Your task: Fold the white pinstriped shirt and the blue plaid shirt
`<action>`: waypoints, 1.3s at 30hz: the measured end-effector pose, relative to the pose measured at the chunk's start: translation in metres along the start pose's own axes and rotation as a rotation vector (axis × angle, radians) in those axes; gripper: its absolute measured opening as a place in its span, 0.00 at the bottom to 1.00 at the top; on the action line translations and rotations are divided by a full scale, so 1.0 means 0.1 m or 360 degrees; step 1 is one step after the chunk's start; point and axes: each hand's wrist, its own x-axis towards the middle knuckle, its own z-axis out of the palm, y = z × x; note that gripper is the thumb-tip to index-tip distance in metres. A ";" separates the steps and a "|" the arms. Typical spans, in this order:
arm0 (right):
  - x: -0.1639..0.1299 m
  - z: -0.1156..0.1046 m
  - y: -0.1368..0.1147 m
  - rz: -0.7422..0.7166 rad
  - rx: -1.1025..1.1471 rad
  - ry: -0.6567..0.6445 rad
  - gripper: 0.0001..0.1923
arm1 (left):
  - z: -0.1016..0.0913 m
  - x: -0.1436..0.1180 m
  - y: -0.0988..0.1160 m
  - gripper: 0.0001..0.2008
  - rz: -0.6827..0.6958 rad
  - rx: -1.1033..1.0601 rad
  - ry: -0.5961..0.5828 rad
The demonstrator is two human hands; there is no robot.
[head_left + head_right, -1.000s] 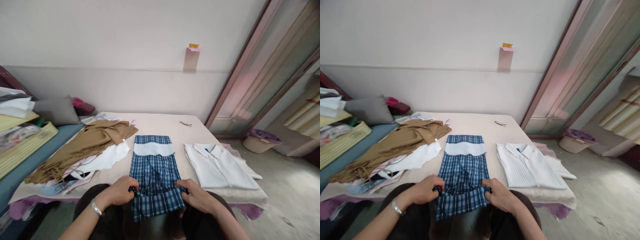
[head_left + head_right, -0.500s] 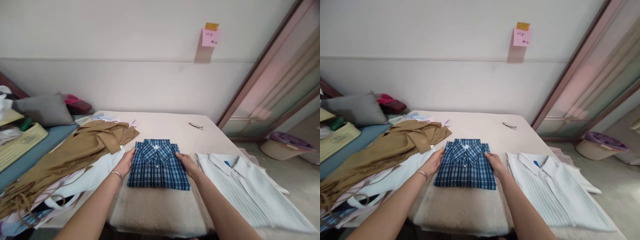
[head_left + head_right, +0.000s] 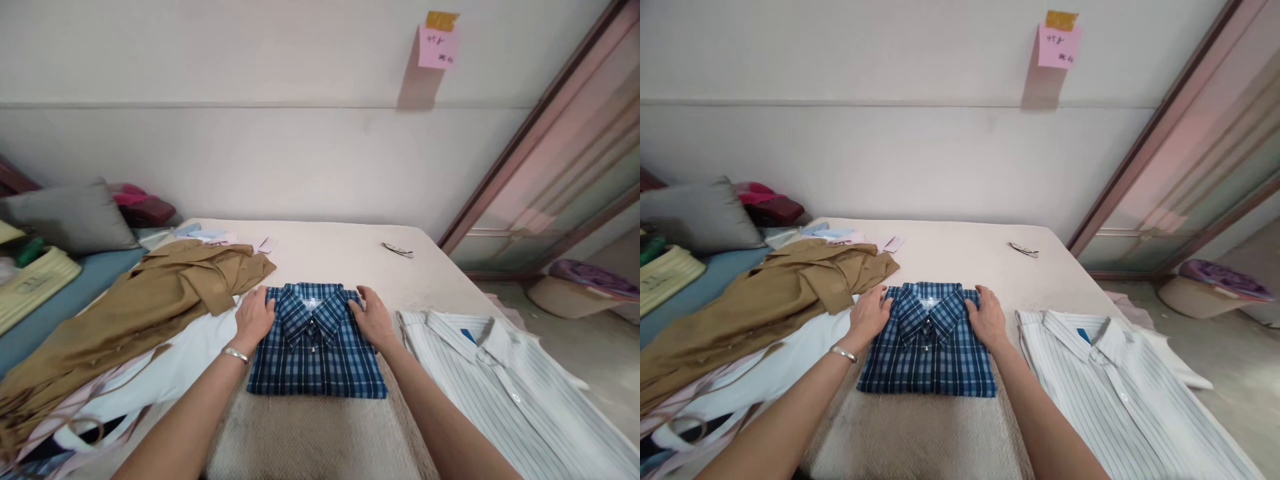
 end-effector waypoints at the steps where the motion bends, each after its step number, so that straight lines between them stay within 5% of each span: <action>1: 0.03 0.02 0.00 -0.0182 -0.0079 -0.0018 0.25 | 0.01 0.07 0.04 0.18 0.0204 0.0183 -0.0038; 4: 0.13 0.12 -0.01 -0.0503 -0.0147 -0.0171 0.29 | 0.11 0.23 0.14 0.15 0.0535 0.0449 -0.0224; 7: 0.18 0.20 -0.05 -0.0494 -0.0196 -0.0225 0.25 | 0.16 0.29 0.19 0.05 0.0562 0.0442 -0.0311; 10: 0.21 0.21 -0.17 -0.0465 -0.0253 -0.0194 0.16 | 0.14 0.28 0.21 0.08 0.0594 0.0392 -0.0350; 16: 0.16 0.28 -0.35 -0.0443 -0.0794 0.0009 0.17 | 0.17 0.19 0.22 0.10 0.0372 0.0756 -0.0162; 21: 0.04 0.25 -0.42 -0.0477 -0.1301 0.0043 0.17 | 0.12 -0.01 0.27 0.11 0.0402 0.1065 0.0088; 24: -0.01 -0.01 -0.46 -0.0449 -0.1254 0.0081 0.14 | -0.07 -0.08 0.28 0.10 0.0255 0.1176 0.0107; 30: -0.03 -0.57 -0.22 0.0031 -0.1041 -0.0119 0.06 | -0.31 0.03 0.11 0.09 -0.0027 0.1050 -0.0203; 39: 0.07 -0.26 -0.02 0.0001 -0.0778 -0.0226 0.09 | -0.15 0.09 -0.02 0.07 -0.0019 0.0883 -0.0288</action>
